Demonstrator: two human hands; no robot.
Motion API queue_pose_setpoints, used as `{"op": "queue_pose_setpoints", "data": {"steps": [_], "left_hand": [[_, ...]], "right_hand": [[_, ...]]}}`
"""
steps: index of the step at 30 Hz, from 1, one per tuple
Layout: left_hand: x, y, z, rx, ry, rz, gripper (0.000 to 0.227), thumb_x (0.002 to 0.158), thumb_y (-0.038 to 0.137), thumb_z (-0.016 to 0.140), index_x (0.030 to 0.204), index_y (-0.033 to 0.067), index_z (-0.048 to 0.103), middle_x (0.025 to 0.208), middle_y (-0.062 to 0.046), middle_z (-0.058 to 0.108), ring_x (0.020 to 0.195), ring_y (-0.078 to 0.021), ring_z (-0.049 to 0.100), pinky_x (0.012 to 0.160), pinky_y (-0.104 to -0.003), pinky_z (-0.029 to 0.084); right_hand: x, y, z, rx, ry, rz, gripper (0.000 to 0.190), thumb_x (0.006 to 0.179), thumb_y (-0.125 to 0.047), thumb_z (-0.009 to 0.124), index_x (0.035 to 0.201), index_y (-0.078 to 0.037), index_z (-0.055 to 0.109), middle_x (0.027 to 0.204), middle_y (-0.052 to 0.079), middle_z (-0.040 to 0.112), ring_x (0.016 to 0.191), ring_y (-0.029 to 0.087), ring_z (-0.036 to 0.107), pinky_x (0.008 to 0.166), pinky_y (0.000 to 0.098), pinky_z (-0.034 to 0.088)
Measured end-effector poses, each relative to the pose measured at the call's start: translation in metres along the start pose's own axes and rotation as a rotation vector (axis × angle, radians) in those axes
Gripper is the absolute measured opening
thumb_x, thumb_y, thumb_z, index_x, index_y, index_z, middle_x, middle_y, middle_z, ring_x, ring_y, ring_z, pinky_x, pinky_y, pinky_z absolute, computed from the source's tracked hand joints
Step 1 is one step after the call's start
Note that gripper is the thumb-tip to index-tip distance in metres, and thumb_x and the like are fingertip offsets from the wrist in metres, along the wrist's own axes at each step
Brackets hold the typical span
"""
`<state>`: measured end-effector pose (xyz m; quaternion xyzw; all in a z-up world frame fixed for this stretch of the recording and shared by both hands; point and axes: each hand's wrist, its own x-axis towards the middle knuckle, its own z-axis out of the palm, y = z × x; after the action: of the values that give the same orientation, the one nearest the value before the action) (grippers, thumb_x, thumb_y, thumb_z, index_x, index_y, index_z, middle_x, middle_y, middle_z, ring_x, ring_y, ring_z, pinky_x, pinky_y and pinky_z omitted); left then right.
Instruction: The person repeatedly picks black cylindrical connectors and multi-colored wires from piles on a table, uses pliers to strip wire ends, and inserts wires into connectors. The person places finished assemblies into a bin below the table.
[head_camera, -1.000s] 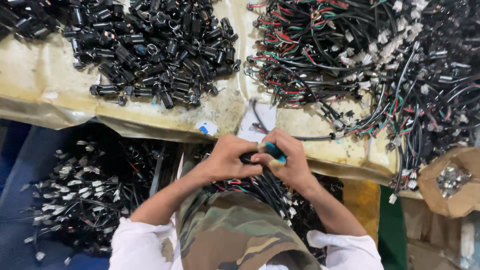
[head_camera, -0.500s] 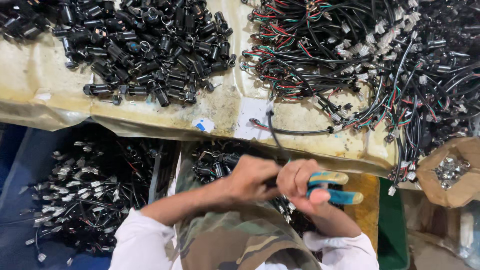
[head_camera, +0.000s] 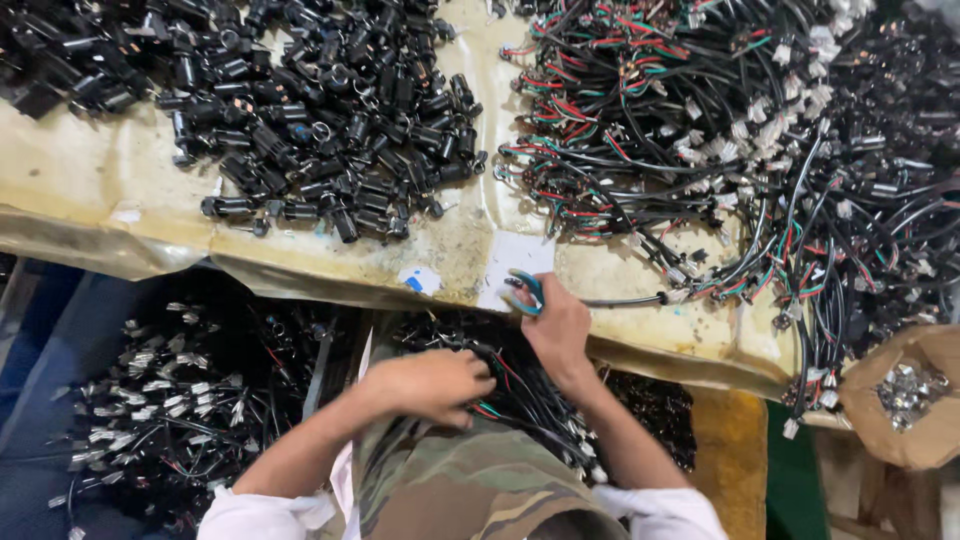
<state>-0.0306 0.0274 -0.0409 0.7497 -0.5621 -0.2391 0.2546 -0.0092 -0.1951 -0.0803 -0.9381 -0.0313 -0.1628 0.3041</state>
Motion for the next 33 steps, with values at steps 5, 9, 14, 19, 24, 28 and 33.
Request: {"op": "queue_pose_setpoints", "data": {"steps": [5, 9, 14, 19, 24, 28, 33], "left_hand": [[0.015, -0.085, -0.054, 0.217, 0.666, -0.360, 0.013, 0.093, 0.014, 0.067, 0.102, 0.0044, 0.068, 0.100, -0.014, 0.068, 0.100, -0.0368, 0.066, 0.088, -0.046, 0.052], [0.046, -0.131, -0.091, 0.603, 1.054, -0.512, 0.030, 0.084, 0.017, 0.072, 0.110, 0.0026, 0.071, 0.109, -0.010, 0.068, 0.106, -0.0308, 0.056, 0.091, -0.047, 0.042], [0.047, -0.113, -0.104, 0.447, 1.077, -0.551, 0.028, 0.075, 0.025, 0.080, 0.097, 0.0086, 0.074, 0.098, -0.009, 0.067, 0.103, -0.0298, 0.053, 0.089, -0.049, 0.037], [0.038, -0.060, -0.089, 0.087, 1.363, -0.151, 0.030, 0.087, 0.024, 0.080, 0.107, 0.0062, 0.066, 0.110, -0.010, 0.065, 0.107, -0.0280, 0.058, 0.095, -0.042, 0.043], [0.049, -0.021, -0.051, -1.028, 1.061, 0.096, 0.035, 0.101, 0.024, 0.071, 0.123, 0.0115, 0.048, 0.109, -0.002, 0.068, 0.102, -0.0112, 0.063, 0.095, -0.028, 0.050], [0.043, 0.000, -0.031, -1.023, 0.929, -0.116, 0.034, 0.100, 0.024, 0.070, 0.127, 0.0078, 0.058, 0.096, 0.001, 0.063, 0.081, -0.0048, 0.052, 0.072, -0.025, 0.043], [0.032, 0.018, -0.037, -0.704, 0.872, -0.138, 0.024, 0.093, 0.019, 0.078, 0.111, 0.0073, 0.070, 0.072, -0.002, 0.062, 0.064, -0.0096, 0.056, 0.058, -0.032, 0.044]], "right_hand": [[0.013, 0.008, -0.045, 1.379, 0.343, 0.678, 0.005, 0.102, -0.011, 0.068, 0.101, -0.012, 0.063, 0.074, -0.005, 0.054, 0.056, 0.004, 0.042, 0.050, 0.0218, 0.032], [0.018, -0.008, -0.081, 1.241, 0.354, -0.160, 0.019, 0.112, -0.019, 0.059, 0.095, -0.013, 0.064, 0.073, -0.004, 0.056, 0.053, 0.001, 0.046, 0.050, 0.0196, 0.038], [0.019, -0.021, -0.042, 0.105, -0.212, -0.049, 0.028, 0.086, -0.024, 0.081, 0.102, -0.011, 0.063, 0.083, 0.013, 0.069, 0.071, 0.030, 0.067, 0.064, 0.0421, 0.053], [0.029, 0.004, -0.020, -0.151, -0.284, 0.032, 0.034, 0.075, -0.019, 0.083, 0.102, -0.012, 0.064, 0.099, 0.011, 0.067, 0.085, 0.039, 0.067, 0.067, 0.0501, 0.051], [0.029, 0.014, -0.017, -0.167, -0.279, -0.026, 0.034, 0.072, -0.013, 0.078, 0.101, -0.009, 0.061, 0.106, 0.012, 0.060, 0.087, 0.040, 0.066, 0.067, 0.0514, 0.050], [0.036, -0.001, -0.031, -0.051, -0.280, -0.090, 0.038, 0.068, -0.015, 0.088, 0.093, -0.006, 0.061, 0.094, 0.014, 0.061, 0.086, 0.039, 0.065, 0.067, 0.0500, 0.050], [0.041, -0.027, -0.105, 0.408, -0.204, -0.235, 0.024, 0.074, -0.004, 0.084, 0.087, -0.009, 0.066, 0.085, 0.005, 0.065, 0.079, 0.021, 0.068, 0.071, 0.0347, 0.054]]}}
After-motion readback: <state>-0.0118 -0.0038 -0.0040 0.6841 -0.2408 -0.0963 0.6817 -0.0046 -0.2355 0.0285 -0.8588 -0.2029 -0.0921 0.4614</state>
